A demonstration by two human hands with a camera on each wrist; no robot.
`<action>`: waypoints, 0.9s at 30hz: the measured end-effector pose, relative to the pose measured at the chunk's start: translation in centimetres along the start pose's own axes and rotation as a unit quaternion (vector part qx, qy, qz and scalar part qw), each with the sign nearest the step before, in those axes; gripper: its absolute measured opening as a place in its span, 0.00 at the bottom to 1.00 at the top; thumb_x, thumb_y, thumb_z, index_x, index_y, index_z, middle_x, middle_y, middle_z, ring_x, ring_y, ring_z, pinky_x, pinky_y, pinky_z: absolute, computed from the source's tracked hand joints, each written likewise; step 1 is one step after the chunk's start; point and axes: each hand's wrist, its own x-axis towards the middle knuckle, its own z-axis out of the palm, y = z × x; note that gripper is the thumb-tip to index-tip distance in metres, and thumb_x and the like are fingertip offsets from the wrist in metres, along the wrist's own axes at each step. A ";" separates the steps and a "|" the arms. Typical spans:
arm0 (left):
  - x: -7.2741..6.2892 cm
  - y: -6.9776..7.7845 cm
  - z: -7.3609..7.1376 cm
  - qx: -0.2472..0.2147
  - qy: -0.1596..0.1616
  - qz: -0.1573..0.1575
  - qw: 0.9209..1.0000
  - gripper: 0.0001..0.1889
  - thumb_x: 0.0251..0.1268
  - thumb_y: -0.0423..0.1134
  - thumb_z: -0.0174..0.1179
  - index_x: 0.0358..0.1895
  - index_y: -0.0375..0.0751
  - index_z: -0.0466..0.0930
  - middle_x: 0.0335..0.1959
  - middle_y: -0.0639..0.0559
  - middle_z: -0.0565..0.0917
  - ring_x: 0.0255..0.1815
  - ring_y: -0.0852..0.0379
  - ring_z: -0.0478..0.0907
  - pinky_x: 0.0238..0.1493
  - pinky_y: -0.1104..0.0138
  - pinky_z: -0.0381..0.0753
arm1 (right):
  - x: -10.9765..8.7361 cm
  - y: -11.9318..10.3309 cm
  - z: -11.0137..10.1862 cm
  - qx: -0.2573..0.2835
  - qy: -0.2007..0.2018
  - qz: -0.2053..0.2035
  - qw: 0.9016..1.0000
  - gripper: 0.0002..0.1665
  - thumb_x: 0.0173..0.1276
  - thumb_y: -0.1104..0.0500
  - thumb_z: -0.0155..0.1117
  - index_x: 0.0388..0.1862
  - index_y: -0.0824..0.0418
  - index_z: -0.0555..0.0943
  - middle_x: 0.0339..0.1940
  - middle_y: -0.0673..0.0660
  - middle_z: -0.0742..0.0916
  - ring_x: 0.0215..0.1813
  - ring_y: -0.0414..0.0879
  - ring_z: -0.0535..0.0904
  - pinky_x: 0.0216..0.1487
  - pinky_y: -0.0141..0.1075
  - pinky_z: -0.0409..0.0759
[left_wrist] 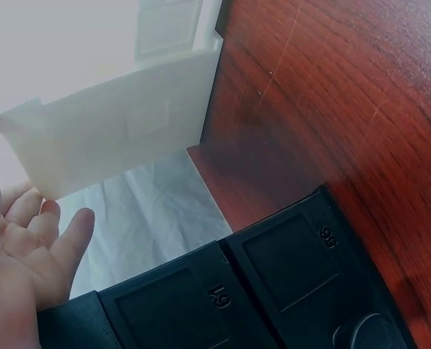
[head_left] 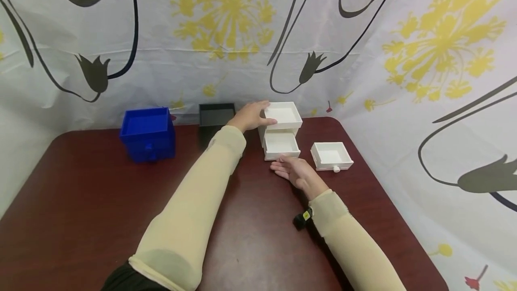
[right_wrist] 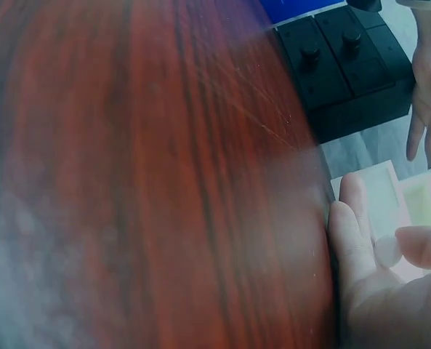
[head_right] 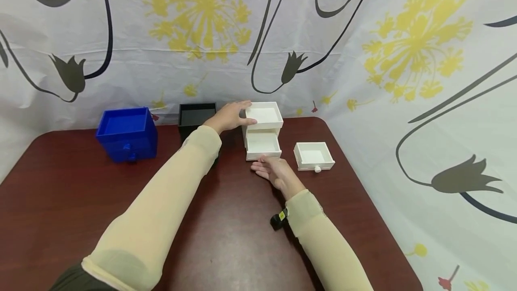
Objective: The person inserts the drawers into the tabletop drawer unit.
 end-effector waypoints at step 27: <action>-0.2 0.2 -0.2 -0.003 -0.003 0.001 1.000 0.46 0.67 0.63 0.63 0.81 0.45 0.58 0.81 0.52 0.59 0.81 0.49 0.54 0.78 0.57 0.54 | 0.4 -0.6 -0.7 0.034 -0.026 0.020 0.999 0.14 0.84 0.59 0.49 0.55 0.70 0.71 0.41 0.60 0.88 0.43 0.48 0.88 0.50 0.38 0.85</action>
